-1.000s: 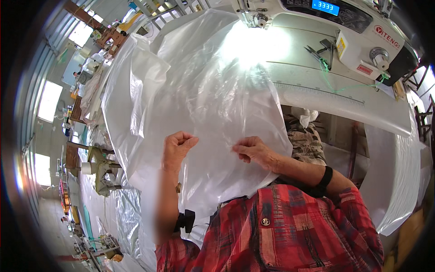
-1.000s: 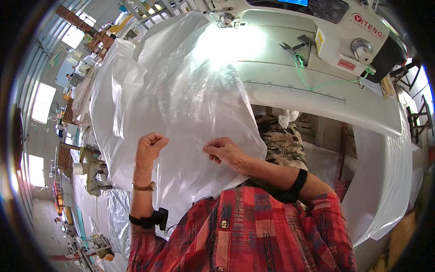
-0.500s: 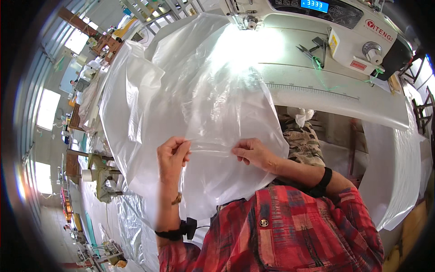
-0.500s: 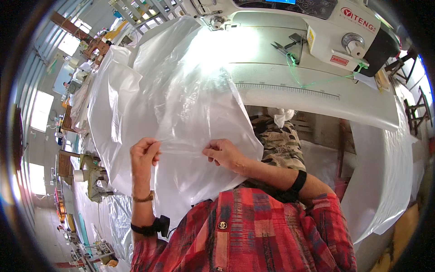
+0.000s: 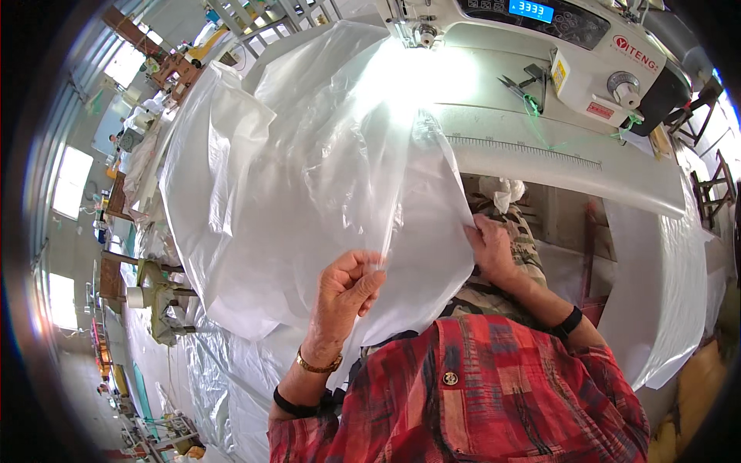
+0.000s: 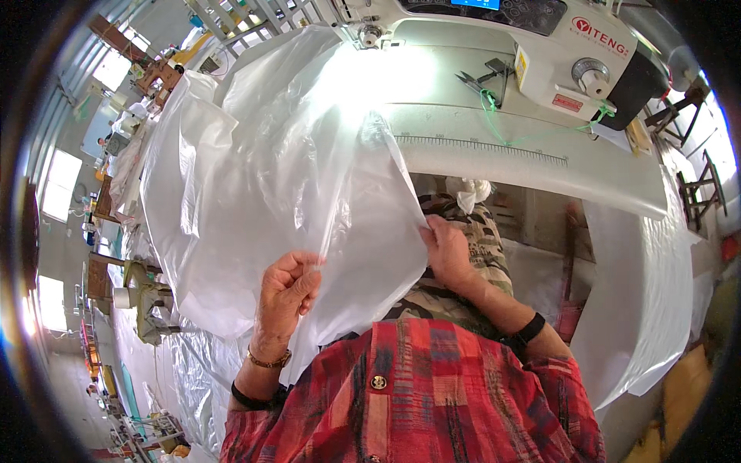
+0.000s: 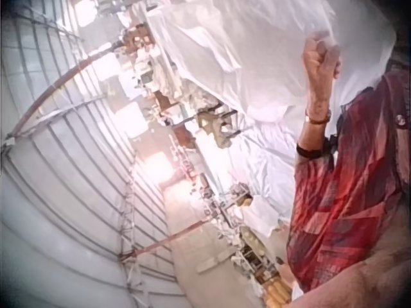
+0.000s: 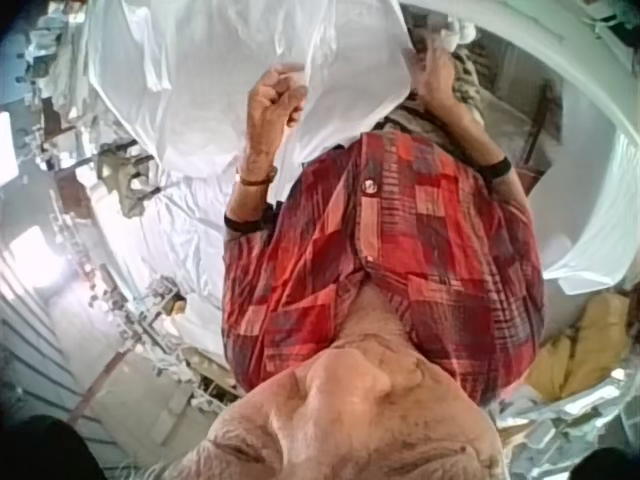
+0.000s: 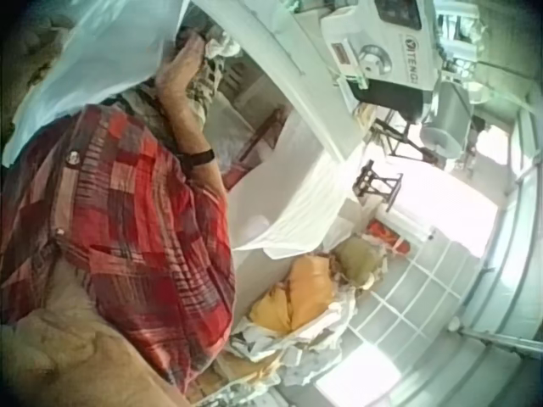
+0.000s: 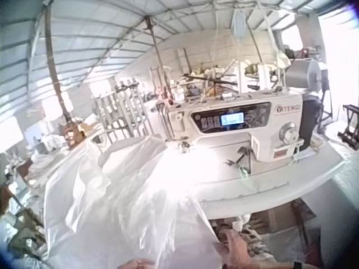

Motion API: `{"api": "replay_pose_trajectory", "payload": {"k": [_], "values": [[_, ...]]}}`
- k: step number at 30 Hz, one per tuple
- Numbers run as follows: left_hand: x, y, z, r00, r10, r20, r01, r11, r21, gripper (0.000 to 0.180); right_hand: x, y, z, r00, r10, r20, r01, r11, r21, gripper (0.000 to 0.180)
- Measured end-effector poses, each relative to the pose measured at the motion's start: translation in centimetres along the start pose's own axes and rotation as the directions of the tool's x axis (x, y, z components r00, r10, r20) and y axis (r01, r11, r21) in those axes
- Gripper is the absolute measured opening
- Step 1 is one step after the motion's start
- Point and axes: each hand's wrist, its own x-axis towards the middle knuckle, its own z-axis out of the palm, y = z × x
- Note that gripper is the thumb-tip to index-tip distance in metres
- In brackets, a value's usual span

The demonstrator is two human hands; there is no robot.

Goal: Sewing two edges of large white plastic sheets together using an industrial sewing machine.

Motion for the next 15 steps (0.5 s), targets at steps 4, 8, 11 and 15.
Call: {"api": "replay_pose_trajectory", "payload": {"k": [4, 8, 11, 15], "values": [[0.1, 0.4, 0.8, 0.994, 0.111, -0.013, -0.108, 0.983, 0.146, 0.015, -0.5, -6.1, -3.0, 0.972, -0.181, 0.149, 0.152, 0.97, 0.188, 0.012], [0.3, 0.6, 2.0, 0.969, 0.245, 0.033, -0.243, 0.919, 0.311, 0.011, -0.7, -11.7, -6.0, 0.885, -0.322, 0.337, 0.278, 0.945, 0.173, 0.013], [0.5, -0.1, 2.9, 0.927, 0.369, 0.075, -0.358, 0.804, 0.475, 0.011, -1.4, -13.3, -5.6, 0.886, -0.227, 0.404, 0.022, 0.891, 0.454, 0.014], [0.3, 0.1, 3.4, 0.866, 0.473, 0.162, -0.445, 0.582, 0.681, 0.006, -3.1, -13.9, -4.7, 0.847, -0.426, 0.319, 0.217, 0.824, 0.523, 0.01]]}}
